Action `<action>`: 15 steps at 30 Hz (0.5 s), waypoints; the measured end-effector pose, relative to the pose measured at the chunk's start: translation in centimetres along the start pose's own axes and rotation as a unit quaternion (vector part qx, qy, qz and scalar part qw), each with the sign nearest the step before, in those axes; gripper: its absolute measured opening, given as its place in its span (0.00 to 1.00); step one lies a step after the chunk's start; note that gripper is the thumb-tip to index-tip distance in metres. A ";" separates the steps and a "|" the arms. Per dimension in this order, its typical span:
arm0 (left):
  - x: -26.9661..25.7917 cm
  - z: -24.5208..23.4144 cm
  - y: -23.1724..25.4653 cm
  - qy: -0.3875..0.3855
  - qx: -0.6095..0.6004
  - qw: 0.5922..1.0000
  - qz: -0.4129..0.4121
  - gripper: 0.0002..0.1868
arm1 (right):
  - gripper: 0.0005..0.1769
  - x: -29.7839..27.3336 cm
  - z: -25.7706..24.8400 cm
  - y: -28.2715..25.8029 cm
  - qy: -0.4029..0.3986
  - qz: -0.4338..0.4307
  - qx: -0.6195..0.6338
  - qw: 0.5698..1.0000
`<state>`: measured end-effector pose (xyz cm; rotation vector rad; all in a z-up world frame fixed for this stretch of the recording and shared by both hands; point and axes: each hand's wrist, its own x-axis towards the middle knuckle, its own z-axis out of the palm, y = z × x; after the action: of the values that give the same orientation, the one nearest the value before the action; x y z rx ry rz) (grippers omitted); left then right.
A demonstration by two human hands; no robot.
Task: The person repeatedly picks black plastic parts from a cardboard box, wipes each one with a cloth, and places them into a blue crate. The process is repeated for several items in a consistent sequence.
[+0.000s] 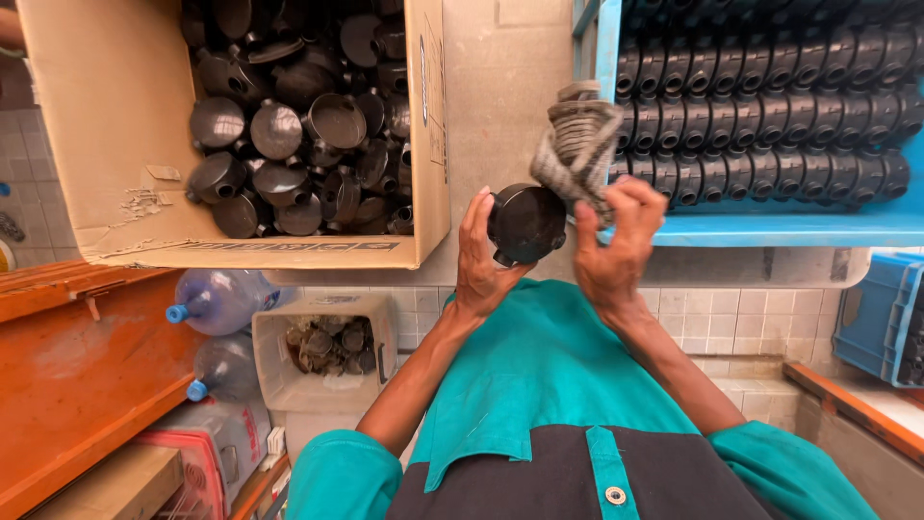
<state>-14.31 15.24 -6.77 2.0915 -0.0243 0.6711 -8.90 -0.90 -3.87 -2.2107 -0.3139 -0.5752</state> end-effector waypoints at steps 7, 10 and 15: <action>5.9 -0.6 4.3 -0.019 -0.077 0.994 0.081 0.50 | 0.23 4.0 -4.5 -3.2 -0.061 0.027 0.109 0.992; 8.2 -0.6 5.0 -0.031 -0.078 0.992 0.099 0.52 | 0.25 4.9 -6.8 -4.5 -0.107 -0.054 0.127 0.985; 9.8 -0.8 6.6 -0.100 -0.064 0.982 0.147 0.53 | 0.28 4.4 -7.4 -0.3 -0.043 -0.113 0.084 0.989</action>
<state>-8.07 14.20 3.27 2.0398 -0.4858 0.6125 -7.40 -6.26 2.72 -2.0534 -0.6403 -0.5531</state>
